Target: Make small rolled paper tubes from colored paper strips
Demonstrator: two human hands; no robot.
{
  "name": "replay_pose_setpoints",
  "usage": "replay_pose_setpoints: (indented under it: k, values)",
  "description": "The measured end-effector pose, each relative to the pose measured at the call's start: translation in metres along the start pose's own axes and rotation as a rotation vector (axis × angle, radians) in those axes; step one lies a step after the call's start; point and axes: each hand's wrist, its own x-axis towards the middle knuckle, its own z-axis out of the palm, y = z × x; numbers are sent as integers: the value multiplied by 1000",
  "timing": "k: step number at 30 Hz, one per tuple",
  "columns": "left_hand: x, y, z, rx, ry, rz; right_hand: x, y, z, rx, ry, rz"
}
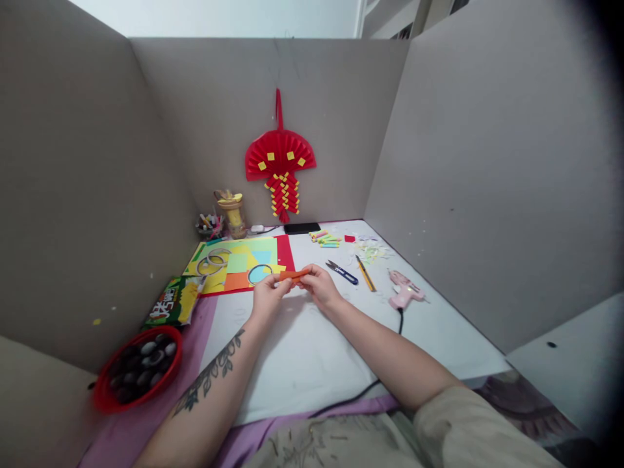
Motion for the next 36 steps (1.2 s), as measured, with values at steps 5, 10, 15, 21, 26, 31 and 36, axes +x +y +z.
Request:
replay_pose_setpoints:
  k: [5,10,15,21,26,31,36]
  values:
    - [-1,3,2,-22,-59,22,2,0,-2,22,45,41]
    - [2,0,-1,-67,-13,-15,0,-1,1,31,17,47]
    - [4,-2,-2,-88,47,-67,-2,-1,5,44,-2,38]
    - [4,-6,0,-128,77,-110,-1,-1,5,42,27,49]
    - [7,-9,-1,-213,52,-106,-3,0,4,-11,-18,8]
    - [9,-12,-4,-207,-2,-85,0,2,2,-51,-1,14]
    - [9,-13,-4,-171,-18,-65,1,1,1,-27,-4,35]
